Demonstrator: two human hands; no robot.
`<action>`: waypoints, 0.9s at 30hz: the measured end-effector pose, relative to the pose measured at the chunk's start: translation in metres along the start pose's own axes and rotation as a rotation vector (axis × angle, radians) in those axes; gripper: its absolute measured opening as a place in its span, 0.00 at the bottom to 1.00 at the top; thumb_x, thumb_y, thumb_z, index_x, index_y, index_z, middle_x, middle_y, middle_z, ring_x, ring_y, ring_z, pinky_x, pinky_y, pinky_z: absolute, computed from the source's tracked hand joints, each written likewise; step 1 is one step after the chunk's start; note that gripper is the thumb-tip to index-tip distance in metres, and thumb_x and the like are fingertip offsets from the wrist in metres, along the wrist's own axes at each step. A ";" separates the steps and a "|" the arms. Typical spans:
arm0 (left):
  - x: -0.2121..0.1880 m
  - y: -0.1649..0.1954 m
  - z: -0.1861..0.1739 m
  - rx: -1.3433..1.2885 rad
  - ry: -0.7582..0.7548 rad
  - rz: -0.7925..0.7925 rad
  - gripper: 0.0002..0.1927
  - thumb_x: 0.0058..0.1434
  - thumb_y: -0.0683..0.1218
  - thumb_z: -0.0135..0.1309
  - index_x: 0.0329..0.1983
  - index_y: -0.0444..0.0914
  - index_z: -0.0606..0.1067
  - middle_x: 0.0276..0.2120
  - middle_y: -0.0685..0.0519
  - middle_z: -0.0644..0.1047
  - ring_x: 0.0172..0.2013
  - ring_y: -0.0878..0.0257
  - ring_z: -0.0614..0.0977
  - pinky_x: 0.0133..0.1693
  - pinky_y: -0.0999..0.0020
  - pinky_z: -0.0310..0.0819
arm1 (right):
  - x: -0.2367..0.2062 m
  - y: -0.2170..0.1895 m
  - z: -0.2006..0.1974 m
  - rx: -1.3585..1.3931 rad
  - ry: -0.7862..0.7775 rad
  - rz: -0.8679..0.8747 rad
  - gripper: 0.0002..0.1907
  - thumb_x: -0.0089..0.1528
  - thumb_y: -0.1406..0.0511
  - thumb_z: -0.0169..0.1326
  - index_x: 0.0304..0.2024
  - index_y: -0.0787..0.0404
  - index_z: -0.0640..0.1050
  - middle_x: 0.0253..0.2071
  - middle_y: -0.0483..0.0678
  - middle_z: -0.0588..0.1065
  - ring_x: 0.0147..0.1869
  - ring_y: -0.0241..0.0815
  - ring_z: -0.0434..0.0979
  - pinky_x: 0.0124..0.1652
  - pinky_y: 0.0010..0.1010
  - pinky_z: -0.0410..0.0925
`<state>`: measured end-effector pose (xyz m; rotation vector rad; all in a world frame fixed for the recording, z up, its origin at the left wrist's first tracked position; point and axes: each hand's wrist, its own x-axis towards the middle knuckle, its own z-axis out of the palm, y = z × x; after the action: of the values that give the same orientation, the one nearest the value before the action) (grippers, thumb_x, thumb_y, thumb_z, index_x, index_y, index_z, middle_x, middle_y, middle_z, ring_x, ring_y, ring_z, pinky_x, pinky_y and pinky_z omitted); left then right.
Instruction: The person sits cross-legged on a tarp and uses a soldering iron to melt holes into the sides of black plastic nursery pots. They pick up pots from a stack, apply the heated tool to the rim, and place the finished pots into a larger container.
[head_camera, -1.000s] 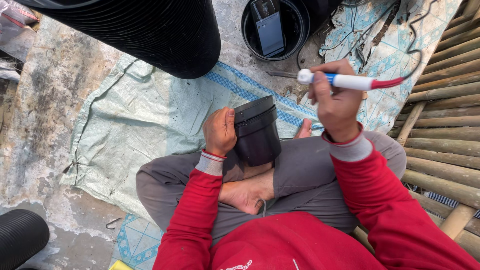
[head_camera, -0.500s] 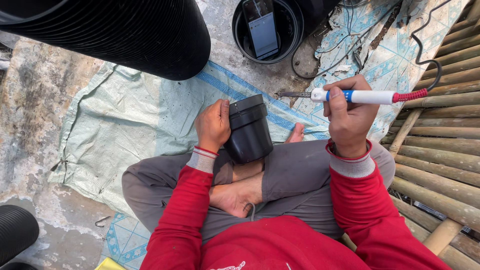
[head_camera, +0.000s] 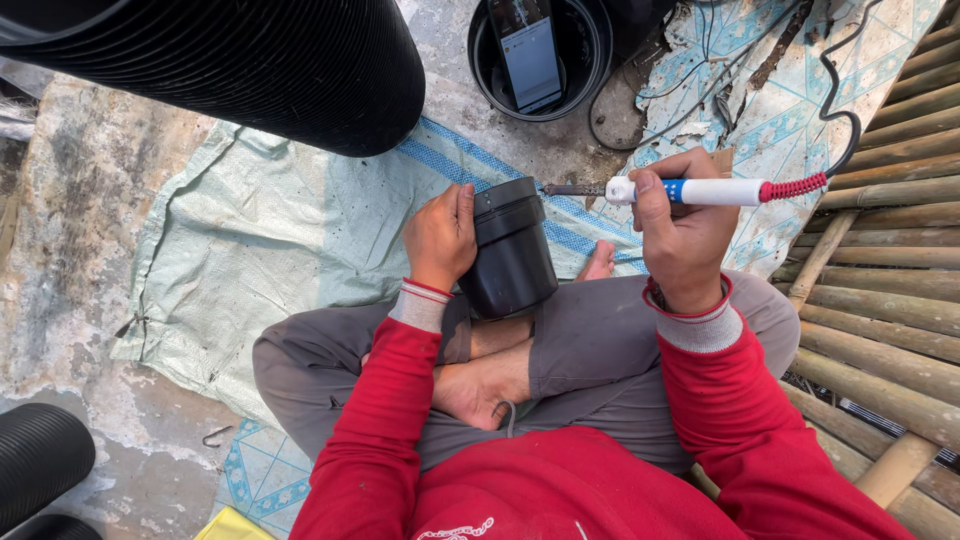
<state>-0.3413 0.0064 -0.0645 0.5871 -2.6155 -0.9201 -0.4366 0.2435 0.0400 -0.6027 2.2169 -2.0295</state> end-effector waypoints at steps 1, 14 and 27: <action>0.000 0.001 0.001 0.007 0.004 0.005 0.21 0.75 0.53 0.44 0.28 0.38 0.71 0.23 0.46 0.76 0.25 0.45 0.78 0.27 0.50 0.66 | -0.001 0.000 0.001 -0.030 -0.002 0.002 0.06 0.74 0.70 0.53 0.44 0.68 0.71 0.31 0.46 0.73 0.29 0.28 0.69 0.29 0.20 0.62; -0.001 0.005 0.002 0.034 0.015 0.036 0.20 0.75 0.53 0.44 0.28 0.39 0.72 0.23 0.46 0.77 0.26 0.44 0.79 0.27 0.49 0.67 | -0.005 0.000 0.008 -0.237 -0.016 -0.098 0.08 0.73 0.68 0.55 0.39 0.67 0.75 0.33 0.45 0.75 0.35 0.30 0.70 0.37 0.23 0.63; -0.003 0.010 0.003 0.068 -0.005 0.011 0.22 0.75 0.55 0.43 0.27 0.39 0.72 0.21 0.49 0.76 0.23 0.48 0.78 0.25 0.52 0.66 | -0.007 -0.003 0.014 -0.271 -0.010 -0.085 0.08 0.71 0.69 0.57 0.37 0.66 0.75 0.28 0.43 0.71 0.30 0.28 0.64 0.31 0.23 0.58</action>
<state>-0.3430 0.0160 -0.0610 0.5883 -2.6608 -0.8327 -0.4250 0.2324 0.0394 -0.7399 2.5227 -1.7671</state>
